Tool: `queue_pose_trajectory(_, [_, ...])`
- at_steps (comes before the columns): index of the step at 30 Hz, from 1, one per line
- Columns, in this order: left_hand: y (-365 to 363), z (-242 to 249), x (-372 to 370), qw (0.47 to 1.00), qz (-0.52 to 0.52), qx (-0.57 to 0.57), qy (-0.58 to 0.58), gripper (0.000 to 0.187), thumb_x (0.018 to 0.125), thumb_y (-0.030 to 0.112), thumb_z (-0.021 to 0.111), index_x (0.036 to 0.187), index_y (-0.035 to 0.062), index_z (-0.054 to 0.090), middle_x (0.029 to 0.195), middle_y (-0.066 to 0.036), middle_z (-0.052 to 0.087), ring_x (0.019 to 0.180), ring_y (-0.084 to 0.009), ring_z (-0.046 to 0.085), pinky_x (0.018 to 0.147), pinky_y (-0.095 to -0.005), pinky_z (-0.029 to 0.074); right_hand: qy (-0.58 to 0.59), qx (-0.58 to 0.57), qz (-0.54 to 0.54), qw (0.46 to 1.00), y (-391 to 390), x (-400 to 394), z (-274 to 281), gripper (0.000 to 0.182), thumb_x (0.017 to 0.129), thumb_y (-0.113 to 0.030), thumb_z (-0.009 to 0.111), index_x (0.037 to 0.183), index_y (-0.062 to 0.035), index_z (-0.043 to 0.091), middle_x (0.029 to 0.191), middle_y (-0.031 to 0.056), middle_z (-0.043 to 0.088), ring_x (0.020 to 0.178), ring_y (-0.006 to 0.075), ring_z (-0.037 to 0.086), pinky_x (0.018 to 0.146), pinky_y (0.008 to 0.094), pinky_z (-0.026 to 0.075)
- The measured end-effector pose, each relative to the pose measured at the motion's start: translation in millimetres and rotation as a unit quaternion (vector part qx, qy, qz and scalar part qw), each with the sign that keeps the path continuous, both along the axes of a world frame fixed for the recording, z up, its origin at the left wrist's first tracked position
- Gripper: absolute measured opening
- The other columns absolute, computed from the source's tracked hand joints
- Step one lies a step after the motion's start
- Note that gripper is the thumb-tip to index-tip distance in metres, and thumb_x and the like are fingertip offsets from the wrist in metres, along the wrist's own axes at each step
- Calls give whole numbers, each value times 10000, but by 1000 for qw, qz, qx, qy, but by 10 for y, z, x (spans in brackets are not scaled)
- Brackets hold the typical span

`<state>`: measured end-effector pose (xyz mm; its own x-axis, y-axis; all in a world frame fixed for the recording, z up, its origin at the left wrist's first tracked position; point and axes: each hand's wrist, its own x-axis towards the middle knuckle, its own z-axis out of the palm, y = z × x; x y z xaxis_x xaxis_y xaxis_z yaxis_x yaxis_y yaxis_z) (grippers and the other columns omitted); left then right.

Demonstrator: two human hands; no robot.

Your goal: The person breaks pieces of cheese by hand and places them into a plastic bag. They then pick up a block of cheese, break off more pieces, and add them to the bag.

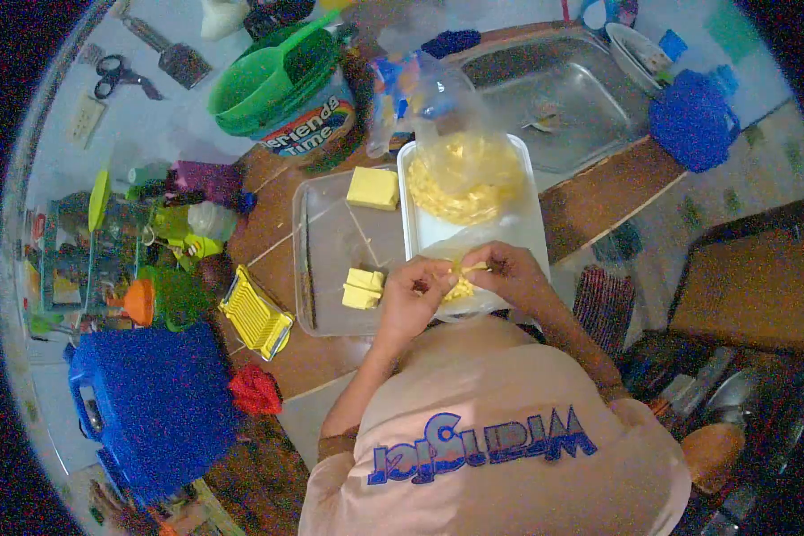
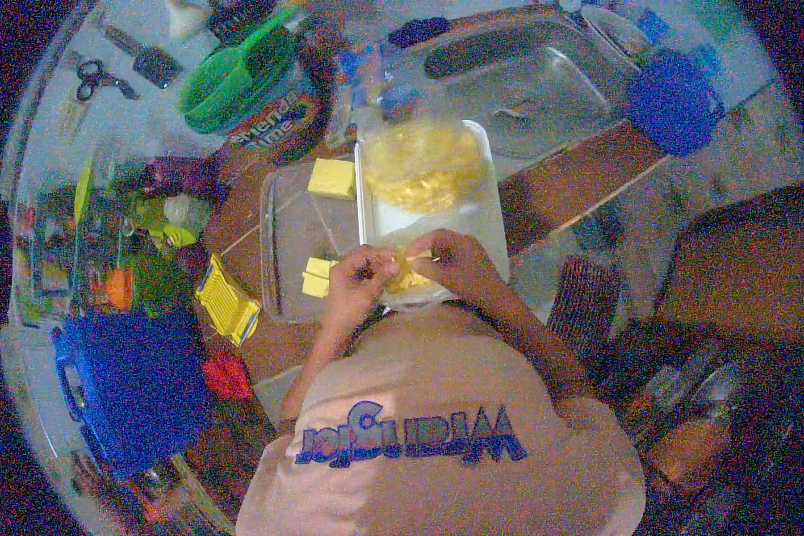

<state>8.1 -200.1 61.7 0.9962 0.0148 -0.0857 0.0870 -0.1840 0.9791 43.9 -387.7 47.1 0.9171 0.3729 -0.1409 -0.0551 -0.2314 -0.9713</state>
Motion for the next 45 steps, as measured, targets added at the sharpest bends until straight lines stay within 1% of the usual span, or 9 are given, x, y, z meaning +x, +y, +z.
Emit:
queue_pose_trajectory(11, [-38, -4, 67, 997, -65, -49, 3, 123, 796, 114, 675, 882, 28, 661, 721, 2, 580, 643, -62, 497, 604, -213, 422, 50, 102, -69, 991, -17, -195, 93, 250, 768, -215, 706, 916, -35, 615, 829, 32, 634, 732, 93, 569, 687, 249, 474])
queue_pose_trajectory(14, [-8, 27, 92, 990, -95, -80, 67, 126, 783, 100, 675, 883, 25, 657, 765, -11, 607, 682, -81, 529, 634, -228, 443, 97, 96, -79, 987, -30, -249, 232, 208, 765, -90, 696, 924, -15, 583, 873, 29, 607, 821, 104, 571, 741, 262, 470])
queue_pose_trajectory(17, [-2, 19, 104, 986, -109, -93, 82, 130, 775, 87, 672, 884, 20, 648, 805, -25, 629, 717, -99, 556, 671, -243, 463, 120, 142, -96, 978, -49, -312, 213, 206, 773, -99, 691, 932, -9, 597, 896, 35, 615, 828, 106, 574, 760, 267, 470])
queue_pose_trajectory(20, [21, -10, 105, 989, -114, -75, 61, 113, 781, 71, 665, 879, 21, 638, 813, -27, 628, 729, -99, 556, 683, -244, 463, 94, 58, -127, 986, -24, -357, 70, 197, 785, -105, 681, 940, -3, 613, 930, 49, 625, 848, 115, 577, 798, 272, 467])
queue_pose_trajectory(29, [118, -179, 121, 988, -130, -73, 34, 79, 775, 34, 666, 844, 31, 626, 784, -18, 613, 737, -97, 552, 694, -244, 463, 0, 65, -139, 988, 89, -456, 9, 179, 831, -116, 628, 980, -16, 624, 1004, 60, 607, 924, 150, 581, 830, 283, 467])
queue_pose_trajectory(32, [141, -137, 113, 987, -129, -79, 49, 84, 775, 43, 671, 846, 35, 627, 779, -16, 611, 727, -95, 550, 689, -243, 464, -96, -54, -91, 990, 82, -460, 66, 158, 842, -96, 602, 983, -28, 624, 1011, 59, 597, 924, 162, 587, 821, 283, 472])
queue_pose_trajectory(38, [179, -120, 117, 989, -125, -65, 40, 103, 767, 69, 687, 852, 39, 639, 769, -13, 616, 718, -92, 546, 669, -238, 459, 29, 10, -161, 986, 159, -459, 100, 165, 833, -84, 608, 977, -2, 618, 986, 63, 612, 895, 130, 578, 799, 267, 476])
queue_pose_trajectory(41, [168, -131, 118, 991, -123, -45, 28, 110, 763, 82, 693, 850, 35, 646, 770, -15, 618, 716, -93, 544, 664, -238, 456, -1, -12, -191, 982, 182, -465, 30, 239, 819, -208, 637, 979, -31, 641, 884, 98, 661, 795, 182, 635, 747, 306, 506])
queue_pose_trajectory(45, [162, -127, 113, 992, -129, 6, -7, 123, 762, 94, 695, 851, 26, 646, 766, -19, 617, 714, -95, 542, 667, -246, 457, -9, -23, -159, 987, 131, -445, -19, 268, 823, -240, 642, 988, -29, 635, 883, 93, 663, 795, 166, 629, 746, 307, 503])
